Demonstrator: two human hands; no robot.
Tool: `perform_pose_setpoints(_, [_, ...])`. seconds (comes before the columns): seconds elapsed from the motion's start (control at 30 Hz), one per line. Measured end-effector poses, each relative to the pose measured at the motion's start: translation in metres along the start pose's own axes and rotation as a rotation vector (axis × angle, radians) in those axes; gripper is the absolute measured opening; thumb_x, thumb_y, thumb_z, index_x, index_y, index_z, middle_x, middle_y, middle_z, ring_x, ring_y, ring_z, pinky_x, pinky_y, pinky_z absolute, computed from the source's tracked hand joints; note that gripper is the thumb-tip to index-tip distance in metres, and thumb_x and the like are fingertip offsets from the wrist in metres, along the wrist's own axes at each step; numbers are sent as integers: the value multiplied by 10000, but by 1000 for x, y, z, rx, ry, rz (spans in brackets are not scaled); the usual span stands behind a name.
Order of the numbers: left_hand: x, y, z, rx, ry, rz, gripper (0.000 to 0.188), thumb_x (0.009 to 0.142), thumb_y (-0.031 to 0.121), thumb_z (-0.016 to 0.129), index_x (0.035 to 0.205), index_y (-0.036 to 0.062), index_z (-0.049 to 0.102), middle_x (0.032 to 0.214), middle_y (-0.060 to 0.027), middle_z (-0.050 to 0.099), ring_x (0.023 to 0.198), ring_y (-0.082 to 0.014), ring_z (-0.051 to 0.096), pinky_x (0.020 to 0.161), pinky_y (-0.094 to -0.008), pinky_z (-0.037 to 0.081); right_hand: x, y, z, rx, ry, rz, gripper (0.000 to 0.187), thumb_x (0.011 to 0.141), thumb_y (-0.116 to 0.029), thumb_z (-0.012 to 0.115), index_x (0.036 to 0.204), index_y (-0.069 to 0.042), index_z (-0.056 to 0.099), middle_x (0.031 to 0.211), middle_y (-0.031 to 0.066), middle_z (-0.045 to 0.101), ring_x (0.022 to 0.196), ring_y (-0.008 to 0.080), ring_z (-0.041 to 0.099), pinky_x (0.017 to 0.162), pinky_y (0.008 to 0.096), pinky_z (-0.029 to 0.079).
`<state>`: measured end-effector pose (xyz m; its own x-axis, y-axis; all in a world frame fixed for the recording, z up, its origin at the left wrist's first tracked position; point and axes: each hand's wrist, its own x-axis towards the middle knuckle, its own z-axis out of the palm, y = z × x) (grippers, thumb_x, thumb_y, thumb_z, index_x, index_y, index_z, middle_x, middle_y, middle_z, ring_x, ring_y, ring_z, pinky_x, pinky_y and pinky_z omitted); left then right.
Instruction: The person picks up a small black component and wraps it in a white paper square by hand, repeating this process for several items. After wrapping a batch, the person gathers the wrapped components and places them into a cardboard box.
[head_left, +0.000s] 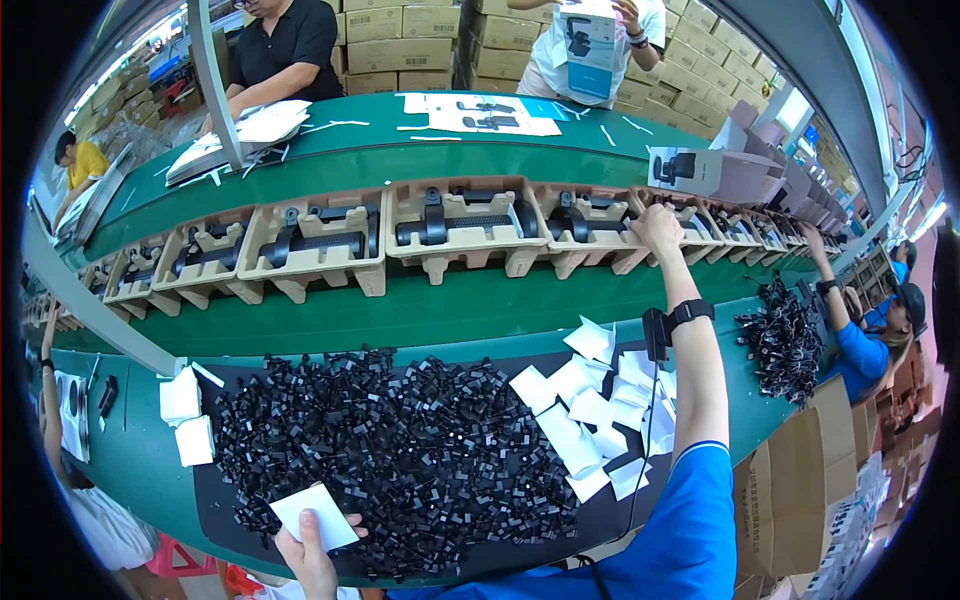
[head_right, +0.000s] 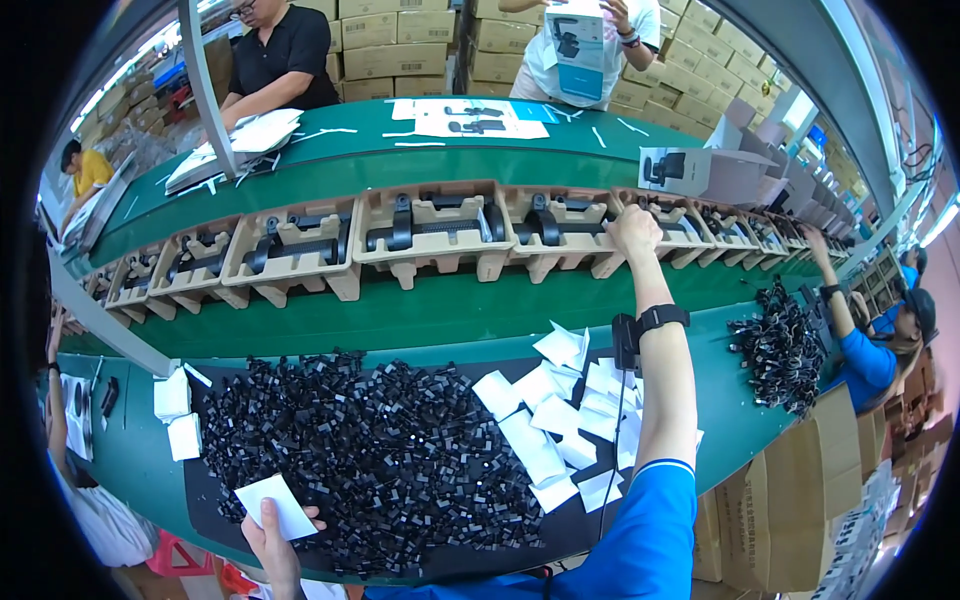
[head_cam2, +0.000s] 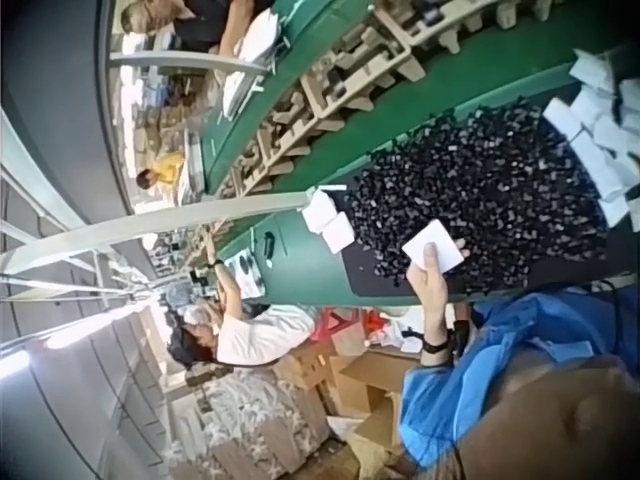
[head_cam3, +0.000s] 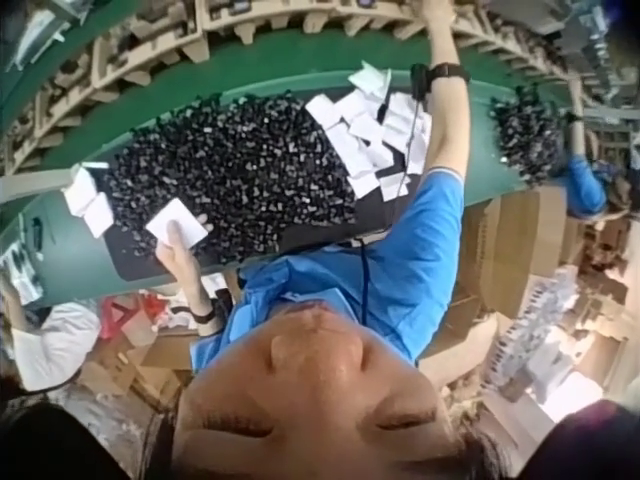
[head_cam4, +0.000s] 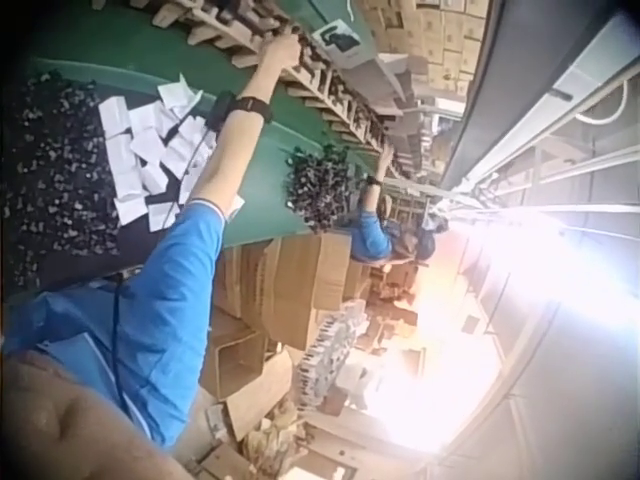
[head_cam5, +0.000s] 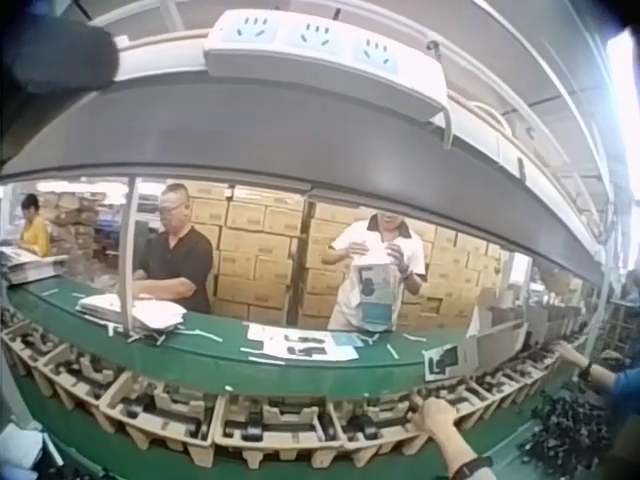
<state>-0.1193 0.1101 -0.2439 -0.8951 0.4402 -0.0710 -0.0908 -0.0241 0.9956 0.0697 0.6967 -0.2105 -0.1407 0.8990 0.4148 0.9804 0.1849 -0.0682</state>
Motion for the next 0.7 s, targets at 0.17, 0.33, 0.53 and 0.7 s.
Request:
perform_pose_setpoints(0.17, [-2, 0, 3, 41, 48, -9, 353, 973, 280, 449, 1037, -66, 484, 777, -152, 608, 633, -264, 665, 468, -365, 569, 11, -16, 1, -116, -90, -145, 178, 798, -156, 581, 916, -69, 683, 931, 170, 682, 896, 304, 668, 768, 393, 535])
perform_pose_setpoints(0.33, [0, 6, 11, 26, 34, -49, 377, 971, 280, 453, 1073, -82, 481, 790, -161, 616, 642, -267, 667, 479, -367, 572, 38, -2, 28, -123, -16, -185, 258, 766, -246, 668, 931, -49, 645, 861, 178, 678, 813, 321, 672, 723, 413, 542])
perform_pose_setpoints(0.53, [1, 16, 18, 50, -196, -86, 423, 985, 264, 409, 1170, -110, 481, 861, -224, 647, 709, -289, 678, 616, -367, 579, 35, 5, 31, -184, 32, -266, 197, 832, -153, 528, 970, -112, 662, 930, 151, 675, 837, 303, 672, 714, 416, 541])
perform_pose_setpoints(0.7, [-10, 20, 18, -117, -332, -259, 458, 978, 291, 427, 1251, -76, 427, 864, -186, 641, 756, -291, 675, 655, -371, 579, -12, -12, -21, 65, 174, -349, 259, 820, -240, 616, 1015, -70, 638, 1038, 153, 612, 844, 317, 642, 694, 417, 519])
